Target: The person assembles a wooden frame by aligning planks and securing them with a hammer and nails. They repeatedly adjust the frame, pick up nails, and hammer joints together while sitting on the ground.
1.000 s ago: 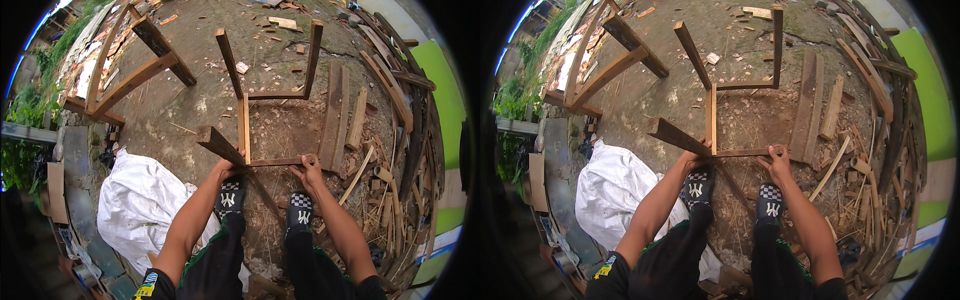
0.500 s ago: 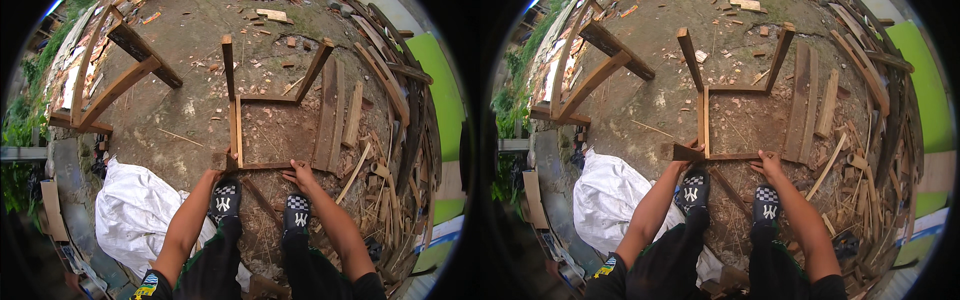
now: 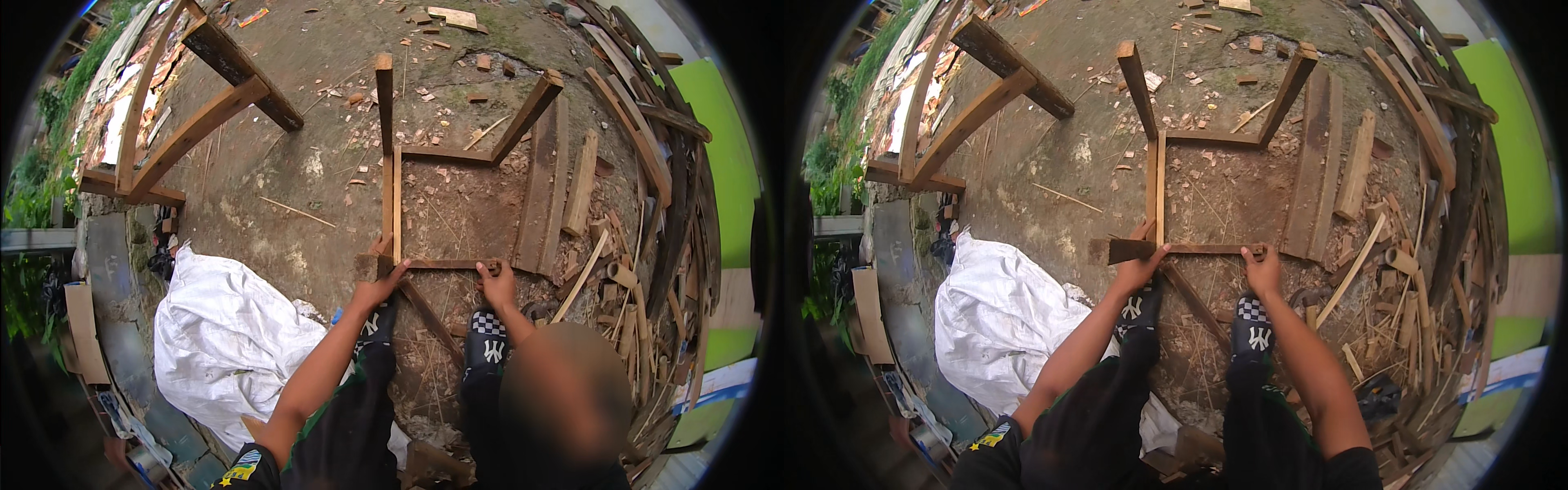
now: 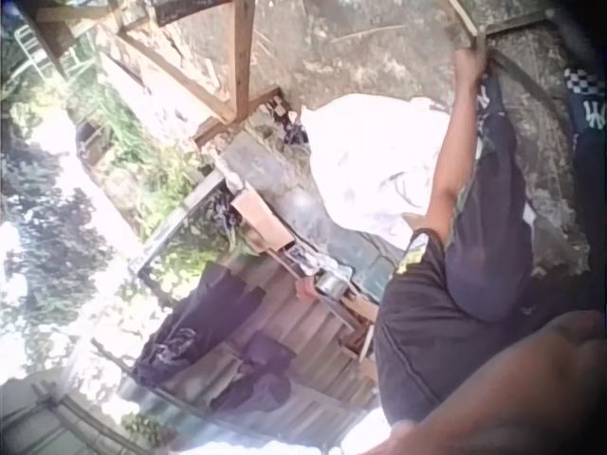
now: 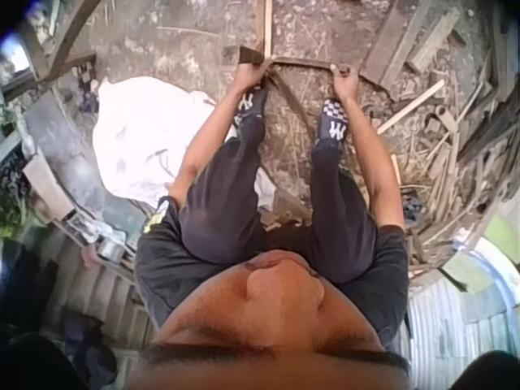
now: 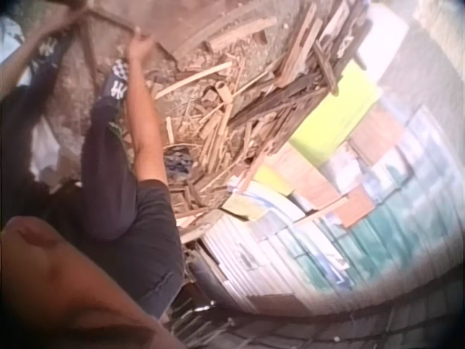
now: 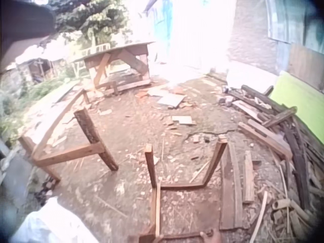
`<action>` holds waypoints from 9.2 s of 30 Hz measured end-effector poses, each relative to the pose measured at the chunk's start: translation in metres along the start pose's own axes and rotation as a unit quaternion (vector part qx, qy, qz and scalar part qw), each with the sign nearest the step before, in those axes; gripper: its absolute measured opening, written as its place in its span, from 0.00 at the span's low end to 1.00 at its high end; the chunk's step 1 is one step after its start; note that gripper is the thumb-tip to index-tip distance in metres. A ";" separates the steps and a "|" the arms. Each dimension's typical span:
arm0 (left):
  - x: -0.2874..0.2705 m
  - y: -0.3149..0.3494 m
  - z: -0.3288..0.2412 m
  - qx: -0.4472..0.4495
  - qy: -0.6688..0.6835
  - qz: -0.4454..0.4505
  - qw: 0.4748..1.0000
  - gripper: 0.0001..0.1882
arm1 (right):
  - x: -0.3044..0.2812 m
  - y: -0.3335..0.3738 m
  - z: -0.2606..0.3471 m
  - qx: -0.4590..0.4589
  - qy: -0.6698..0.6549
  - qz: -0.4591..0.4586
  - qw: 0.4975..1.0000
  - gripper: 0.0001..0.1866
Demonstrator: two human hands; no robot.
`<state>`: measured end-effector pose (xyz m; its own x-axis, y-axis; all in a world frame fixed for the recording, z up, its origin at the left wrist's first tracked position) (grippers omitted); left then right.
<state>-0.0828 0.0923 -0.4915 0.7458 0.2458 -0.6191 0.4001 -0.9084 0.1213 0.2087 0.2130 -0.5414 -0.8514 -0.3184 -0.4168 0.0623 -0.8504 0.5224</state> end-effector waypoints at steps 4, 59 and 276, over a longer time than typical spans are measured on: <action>0.008 0.002 0.014 -0.010 0.022 -0.066 0.998 0.22 | 0.000 0.004 0.003 0.019 0.040 0.025 0.999 0.25; 0.012 0.016 0.011 -0.036 -0.053 -0.181 0.981 0.23 | -0.024 0.034 -0.014 -0.105 0.141 0.121 0.977 0.35; 0.123 0.020 -0.072 0.194 -0.209 0.248 0.926 0.35 | -0.011 -0.047 0.014 0.055 -0.024 0.072 0.996 0.36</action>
<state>0.0554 0.1288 -0.5089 0.4834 -0.3130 -0.8175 -0.2177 -0.9475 0.2341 0.2084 0.2622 -0.5510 -0.8615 -0.4112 -0.2978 0.1300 -0.7457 0.6534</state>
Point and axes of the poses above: each hand's wrist, its own y-axis away from the middle knuckle, its own x-axis out of the palm, z = x × y, the point moved 4 cm from there along -y, towards the middle knuckle, and after that the axes turned 3 degrees about z, right-handed, at the moved point
